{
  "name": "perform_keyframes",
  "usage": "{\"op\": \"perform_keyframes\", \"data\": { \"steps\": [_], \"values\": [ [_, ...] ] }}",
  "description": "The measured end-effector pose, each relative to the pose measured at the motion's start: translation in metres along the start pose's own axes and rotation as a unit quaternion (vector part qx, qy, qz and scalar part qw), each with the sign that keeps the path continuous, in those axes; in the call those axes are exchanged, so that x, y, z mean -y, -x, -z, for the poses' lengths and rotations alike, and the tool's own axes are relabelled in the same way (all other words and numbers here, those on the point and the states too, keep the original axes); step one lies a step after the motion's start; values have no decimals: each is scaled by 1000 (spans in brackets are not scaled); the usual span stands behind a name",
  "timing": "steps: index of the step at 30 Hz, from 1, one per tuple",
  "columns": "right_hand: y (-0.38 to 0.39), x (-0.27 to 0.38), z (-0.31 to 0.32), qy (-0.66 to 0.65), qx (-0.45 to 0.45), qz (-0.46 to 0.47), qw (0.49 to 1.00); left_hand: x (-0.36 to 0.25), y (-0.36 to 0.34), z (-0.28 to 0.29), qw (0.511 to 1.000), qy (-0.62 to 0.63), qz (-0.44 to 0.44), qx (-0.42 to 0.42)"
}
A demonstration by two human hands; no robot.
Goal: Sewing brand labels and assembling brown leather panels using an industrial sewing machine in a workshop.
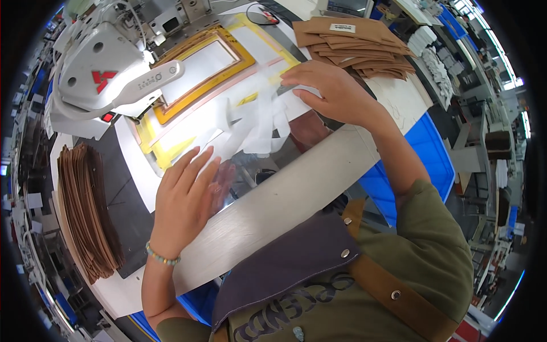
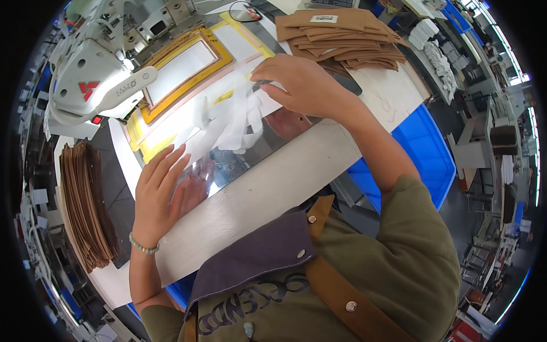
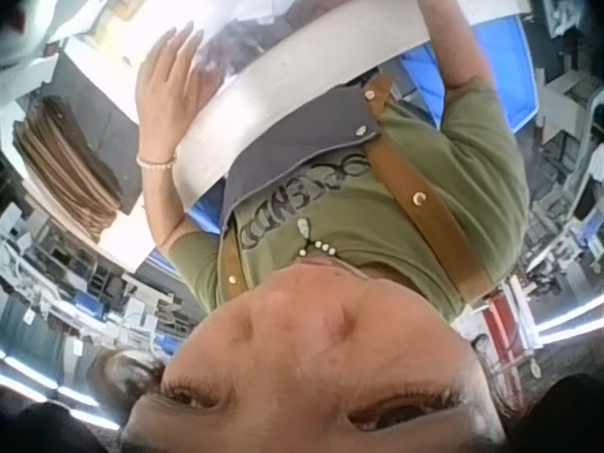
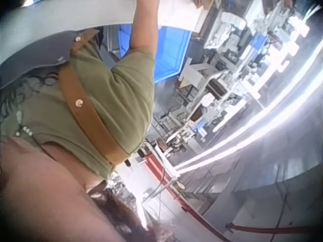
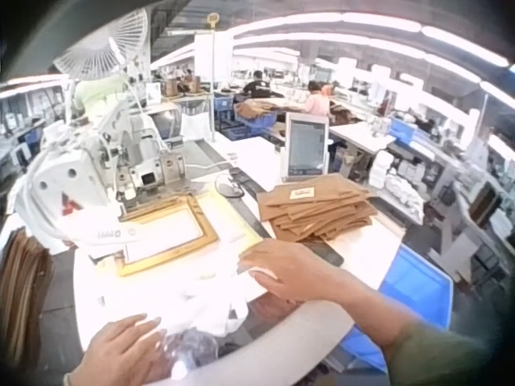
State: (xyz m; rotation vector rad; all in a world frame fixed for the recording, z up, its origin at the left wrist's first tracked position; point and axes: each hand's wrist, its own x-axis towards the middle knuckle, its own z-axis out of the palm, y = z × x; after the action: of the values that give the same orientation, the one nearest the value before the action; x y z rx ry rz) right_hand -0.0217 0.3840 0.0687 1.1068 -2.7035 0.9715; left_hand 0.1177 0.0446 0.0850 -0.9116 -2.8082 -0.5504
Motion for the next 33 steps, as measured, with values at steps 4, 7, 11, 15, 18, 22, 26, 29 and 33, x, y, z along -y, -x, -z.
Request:
{"op": "perform_keyframes", "data": {
  "steps": [4, 7, 11, 15, 18, 22, 26, 29, 33],
  "values": [
    [-36, 2, -30, 44, 20, 74, 996, 25, -3, -28, 998, -30, 51, 11],
    [-61, 18, -64, 142, 81, 67, 984, 37, -14, -44, 995, -57, 82, -10],
    [-76, 37, -91, 139, 77, 145, 976, 43, -22, -57, 995, 0, 96, -11],
    [-91, 32, -73, -323, 40, 87, 942, 47, -18, -52, 993, 42, 106, -32],
    [-103, 17, -49, -550, 73, 17, 832, 46, -24, -44, 978, 111, 149, -97],
    [-111, 12, -51, -433, 198, -37, 879, 39, -48, -38, 797, 504, 279, -183],
    [-109, 14, -72, -357, 243, 0, 902, 41, -62, -41, 665, 636, 344, -186],
    [-110, 12, -78, -330, 239, 13, 913, 53, -60, -46, 694, 580, 384, -187],
    [-108, 6, -81, -296, 241, 49, 923, 63, -42, -49, 687, 564, 388, -245]
  ]
}}
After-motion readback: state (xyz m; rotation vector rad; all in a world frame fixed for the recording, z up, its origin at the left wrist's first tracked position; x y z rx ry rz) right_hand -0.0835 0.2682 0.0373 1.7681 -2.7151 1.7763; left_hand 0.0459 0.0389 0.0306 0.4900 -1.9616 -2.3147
